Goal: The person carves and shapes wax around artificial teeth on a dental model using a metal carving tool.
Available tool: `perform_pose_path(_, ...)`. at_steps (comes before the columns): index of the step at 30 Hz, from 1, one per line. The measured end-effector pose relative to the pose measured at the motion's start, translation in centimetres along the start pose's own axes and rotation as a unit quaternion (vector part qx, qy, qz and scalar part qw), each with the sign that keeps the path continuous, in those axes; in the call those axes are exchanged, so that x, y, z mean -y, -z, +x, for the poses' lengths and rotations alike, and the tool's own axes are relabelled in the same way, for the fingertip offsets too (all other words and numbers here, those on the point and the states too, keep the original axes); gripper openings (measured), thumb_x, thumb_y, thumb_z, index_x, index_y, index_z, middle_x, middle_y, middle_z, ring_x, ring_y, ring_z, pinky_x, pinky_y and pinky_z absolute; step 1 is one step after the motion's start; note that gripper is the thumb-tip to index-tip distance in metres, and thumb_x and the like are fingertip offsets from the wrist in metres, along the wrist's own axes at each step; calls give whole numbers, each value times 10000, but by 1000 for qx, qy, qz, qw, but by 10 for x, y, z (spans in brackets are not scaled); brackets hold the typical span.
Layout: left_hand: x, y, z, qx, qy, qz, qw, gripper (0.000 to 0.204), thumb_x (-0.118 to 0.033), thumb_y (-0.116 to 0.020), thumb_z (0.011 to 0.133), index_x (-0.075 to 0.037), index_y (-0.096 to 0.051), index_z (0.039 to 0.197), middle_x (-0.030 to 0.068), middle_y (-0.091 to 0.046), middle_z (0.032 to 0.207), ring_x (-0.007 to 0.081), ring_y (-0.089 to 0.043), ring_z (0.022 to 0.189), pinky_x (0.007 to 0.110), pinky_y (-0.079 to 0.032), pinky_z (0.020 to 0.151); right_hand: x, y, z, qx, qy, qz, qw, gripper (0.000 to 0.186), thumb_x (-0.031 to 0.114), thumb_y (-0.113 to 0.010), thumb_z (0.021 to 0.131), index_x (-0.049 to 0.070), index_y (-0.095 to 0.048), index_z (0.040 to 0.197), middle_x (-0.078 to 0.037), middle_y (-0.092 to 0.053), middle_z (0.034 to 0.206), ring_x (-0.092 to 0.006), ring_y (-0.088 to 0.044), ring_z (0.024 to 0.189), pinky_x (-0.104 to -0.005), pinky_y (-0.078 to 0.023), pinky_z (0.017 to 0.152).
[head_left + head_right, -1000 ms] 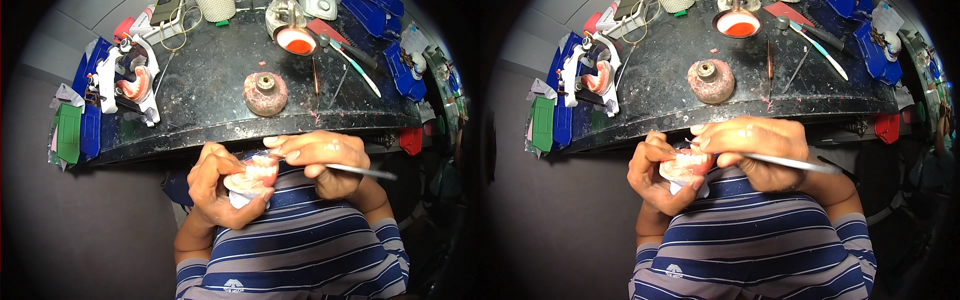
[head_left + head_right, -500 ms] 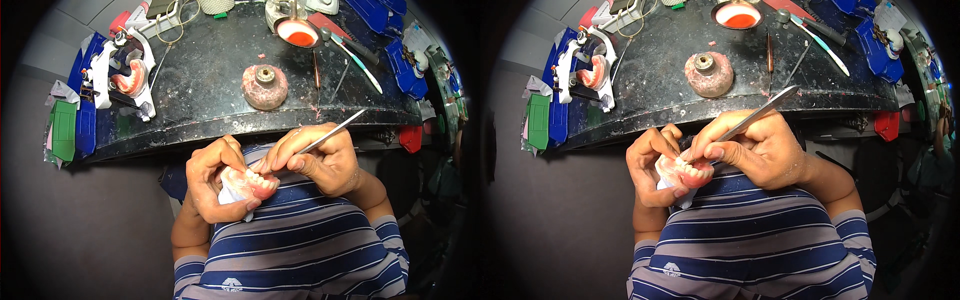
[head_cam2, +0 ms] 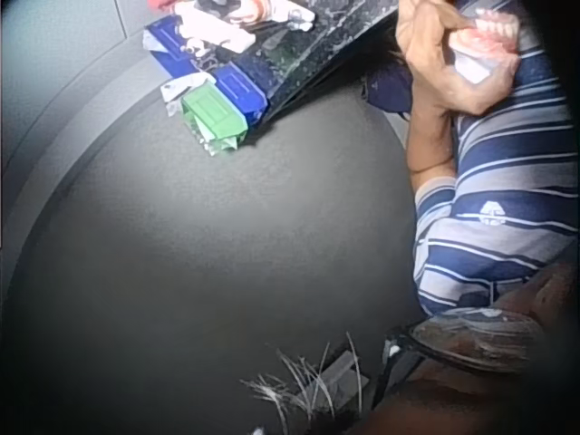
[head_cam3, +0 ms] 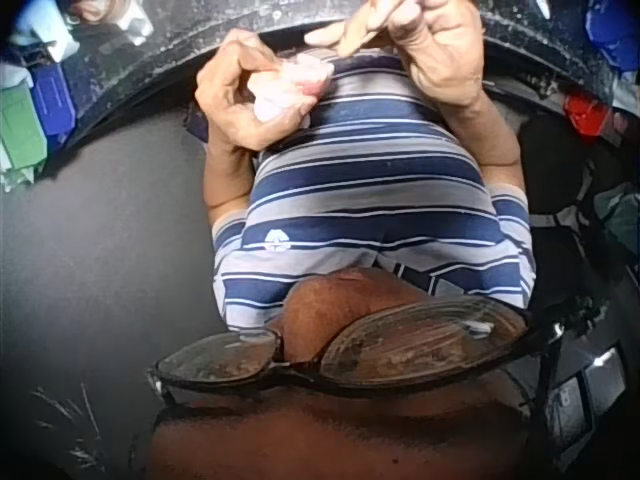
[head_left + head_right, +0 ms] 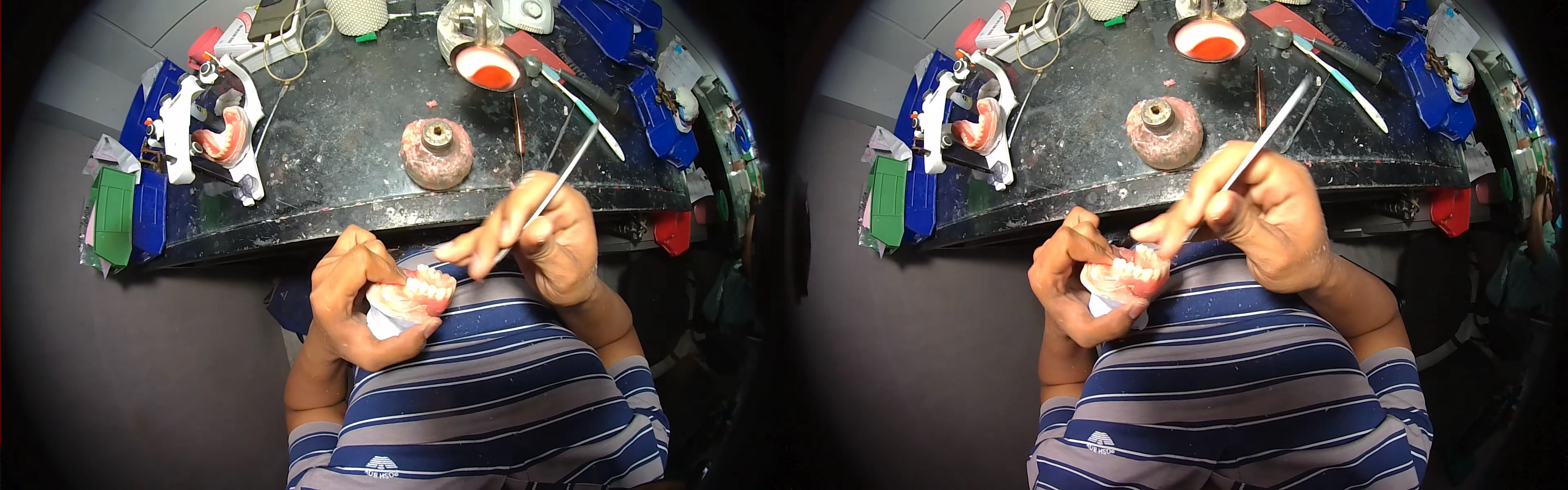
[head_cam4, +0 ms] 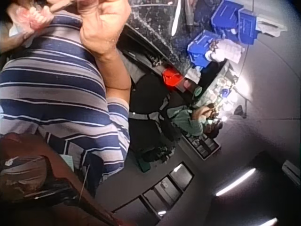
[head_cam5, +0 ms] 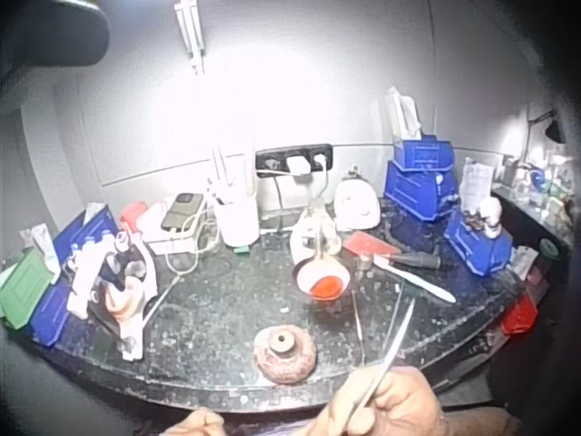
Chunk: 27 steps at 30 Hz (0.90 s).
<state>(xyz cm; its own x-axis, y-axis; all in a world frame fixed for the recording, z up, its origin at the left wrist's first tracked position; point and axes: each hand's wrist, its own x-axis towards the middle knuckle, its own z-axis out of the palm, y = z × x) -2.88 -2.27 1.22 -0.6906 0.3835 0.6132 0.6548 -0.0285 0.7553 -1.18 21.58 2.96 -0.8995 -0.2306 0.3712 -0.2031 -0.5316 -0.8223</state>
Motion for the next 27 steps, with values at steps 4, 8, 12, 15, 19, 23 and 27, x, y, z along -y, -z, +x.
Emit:
perform_pose_path(4, -16, -6, 2, -38, -34, 134, 990, 400, -155, -916, 604, -64, -606, 840, 34, -643, 677, 165, -535, 560, 336, -386, 687, 14, 1, -12, -11, 4, -119, 993, 403, 384, -623, 1083, -1, -520, 1027, -338, -752, 851, -335, -773, 612, -202, -484, 347)
perform_pose_path(8, -21, -13, 2, -65, -59, 233, 968, 458, -149, -919, 639, -61, -584, 939, 63, -661, 734, 184, -548, 651, 354, -410, 693, 20, -6, -11, 95, 110, -346, 927, 282, 264, -589, 1110, 3, -560, 1213, -286, -779, 1096, -468, -688, 1249, -581, -521, 1102)
perform_pose_path(12, -17, -17, 0, -100, -80, 273, 953, 477, -204, -934, 644, -78, -588, 946, 46, -702, 748, 157, -594, 582, 354, -392, 694, 20, -13, -5, 151, 167, -470, 853, 251, 186, -556, 1121, -8, -610, 1271, -264, -775, 1159, -460, -698, 1240, -620, -439, 1167)
perform_pose_path(15, -16, -16, -1, -107, -80, 283, 950, 471, -215, -933, 650, -80, -592, 946, 51, -713, 771, 157, -609, 595, 356, -399, 698, 18, -8, -3, 161, 178, -403, 883, 246, 42, -681, 1016, -39, -686, 1248, -236, -773, 1190, -393, -722, 1228, -613, -446, 1171)
perform_pose_path(19, -15, -16, -2, -101, -86, 284, 949, 479, -225, -934, 658, -78, -594, 963, 51, -726, 796, 154, -622, 606, 355, -407, 706, 23, -10, 0, 121, 178, -403, 890, 280, 48, -708, 998, -7, -692, 1272, -178, -785, 1204, -354, -728, 1232, -667, -394, 1182)
perform_pose_path(23, -19, -13, -4, -92, -88, 282, 951, 551, -229, -950, 664, -77, -576, 1039, 54, -735, 829, 154, -629, 613, 361, -412, 715, 23, -3, -6, 134, 151, -332, 922, 243, 161, -601, 1093, 42, -646, 1300, -168, -809, 992, -381, -746, 1176, -744, -295, 1206)
perform_pose_path(27, -24, -10, -9, -83, -69, 289, 951, 676, -219, -979, 662, -96, -525, 1148, 68, -745, 920, 158, -635, 622, 379, -420, 732, 47, -14, -1, 149, 156, -401, 890, 340, 18, -732, 962, 59, -676, 1295, -201, -750, 1169, -403, -741, 1162, -718, -328, 1212)
